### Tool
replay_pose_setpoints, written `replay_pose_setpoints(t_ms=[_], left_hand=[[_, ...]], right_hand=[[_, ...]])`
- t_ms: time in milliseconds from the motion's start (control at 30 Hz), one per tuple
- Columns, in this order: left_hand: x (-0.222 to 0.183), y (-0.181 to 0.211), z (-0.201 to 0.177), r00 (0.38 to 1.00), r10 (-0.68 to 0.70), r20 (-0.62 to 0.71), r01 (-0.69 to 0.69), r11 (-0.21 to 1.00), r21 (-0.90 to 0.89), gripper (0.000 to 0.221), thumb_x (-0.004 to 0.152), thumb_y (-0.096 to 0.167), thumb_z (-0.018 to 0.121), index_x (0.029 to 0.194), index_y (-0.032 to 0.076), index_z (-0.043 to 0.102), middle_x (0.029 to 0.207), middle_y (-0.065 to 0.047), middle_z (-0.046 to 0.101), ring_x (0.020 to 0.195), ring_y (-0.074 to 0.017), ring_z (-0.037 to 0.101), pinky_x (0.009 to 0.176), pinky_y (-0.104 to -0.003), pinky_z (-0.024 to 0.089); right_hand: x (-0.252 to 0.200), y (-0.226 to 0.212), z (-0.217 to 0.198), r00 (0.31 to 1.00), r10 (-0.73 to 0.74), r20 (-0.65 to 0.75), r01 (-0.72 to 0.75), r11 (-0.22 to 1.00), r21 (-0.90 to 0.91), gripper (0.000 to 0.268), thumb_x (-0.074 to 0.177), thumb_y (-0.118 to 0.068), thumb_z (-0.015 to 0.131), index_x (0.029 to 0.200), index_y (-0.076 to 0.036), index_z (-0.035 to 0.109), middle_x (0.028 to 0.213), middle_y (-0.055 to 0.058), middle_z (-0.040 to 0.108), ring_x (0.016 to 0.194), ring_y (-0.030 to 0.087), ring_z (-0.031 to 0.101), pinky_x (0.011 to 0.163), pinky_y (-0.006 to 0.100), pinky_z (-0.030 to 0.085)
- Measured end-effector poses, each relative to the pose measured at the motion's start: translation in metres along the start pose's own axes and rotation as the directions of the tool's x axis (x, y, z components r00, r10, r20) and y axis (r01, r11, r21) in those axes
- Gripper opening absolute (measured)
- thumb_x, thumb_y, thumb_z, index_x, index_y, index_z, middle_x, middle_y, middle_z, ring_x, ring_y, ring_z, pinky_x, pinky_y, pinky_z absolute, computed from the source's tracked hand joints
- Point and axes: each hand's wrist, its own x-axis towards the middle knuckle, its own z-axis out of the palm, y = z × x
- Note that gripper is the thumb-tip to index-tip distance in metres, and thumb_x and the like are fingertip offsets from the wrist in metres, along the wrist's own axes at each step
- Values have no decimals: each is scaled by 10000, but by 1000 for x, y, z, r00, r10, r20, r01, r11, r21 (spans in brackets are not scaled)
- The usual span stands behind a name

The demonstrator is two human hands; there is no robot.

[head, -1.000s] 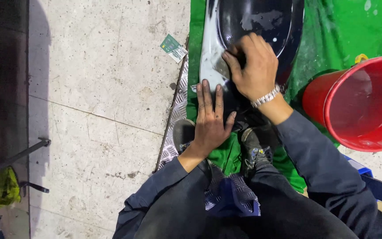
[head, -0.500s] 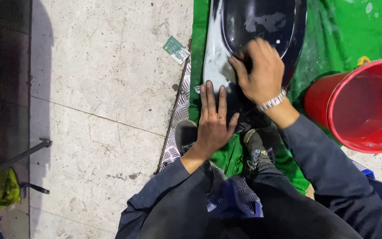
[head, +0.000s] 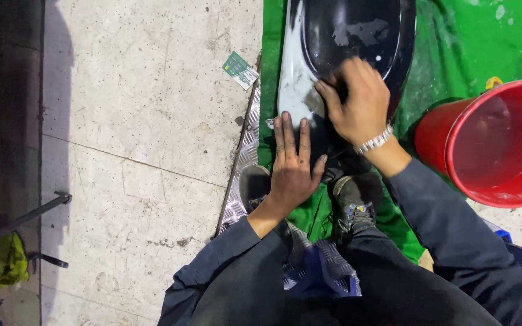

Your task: Wet sanding a motorcycle body part using sandpaper and water to prepare the surface.

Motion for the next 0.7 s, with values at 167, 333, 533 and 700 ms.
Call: replay_pose_setpoints(t_ms=[167, 333, 533, 700], left_hand=[[0, -3, -2, 1000, 15, -10, -16, 1000, -11, 800, 1037, 292, 553, 1607, -78, 131, 1641, -421, 14, 1549, -629, 39, 1270, -639, 303], [0, 1, -3, 1000, 9, -14, -8, 999, 32, 801, 1025, 289, 582, 1597, -86, 165, 1641, -414, 38, 1553, -614, 58, 1292, -631, 256], [0, -9, 0, 989, 64, -132, -37, 979, 198, 741, 1035, 411, 544, 1606, 15, 287, 1660, -326, 183, 1561, -497, 208, 1223, -629, 277], [21, 2, -25, 965, -6, -263, 27, 997, 78, 646, 965, 449, 645, 1472, 63, 541, 1489, -210, 519, 1354, -397, 514, 1033, -577, 316]], right_hand=[[-6, 7, 4, 1000, 17, 3, -17, 1000, 21, 277, 919, -73, 862, 907, -30, 589, 846, 75, 559, 744, 240, 518, 713, 354, 449], [21, 2, 21, 997, -55, -52, 54, 998, -26, 301, 906, -131, 870, 892, -53, 580, 840, 69, 539, 744, 247, 516, 730, 356, 454], [-27, 16, -1, 1000, 25, -8, -25, 1000, 17, 303, 967, -201, 815, 902, -66, 552, 850, 93, 527, 810, 320, 563, 721, 420, 454], [-69, 20, -20, 971, 236, 22, -230, 916, 328, 259, 951, -142, 852, 901, -56, 612, 834, 124, 609, 847, 386, 664, 725, 430, 487]])
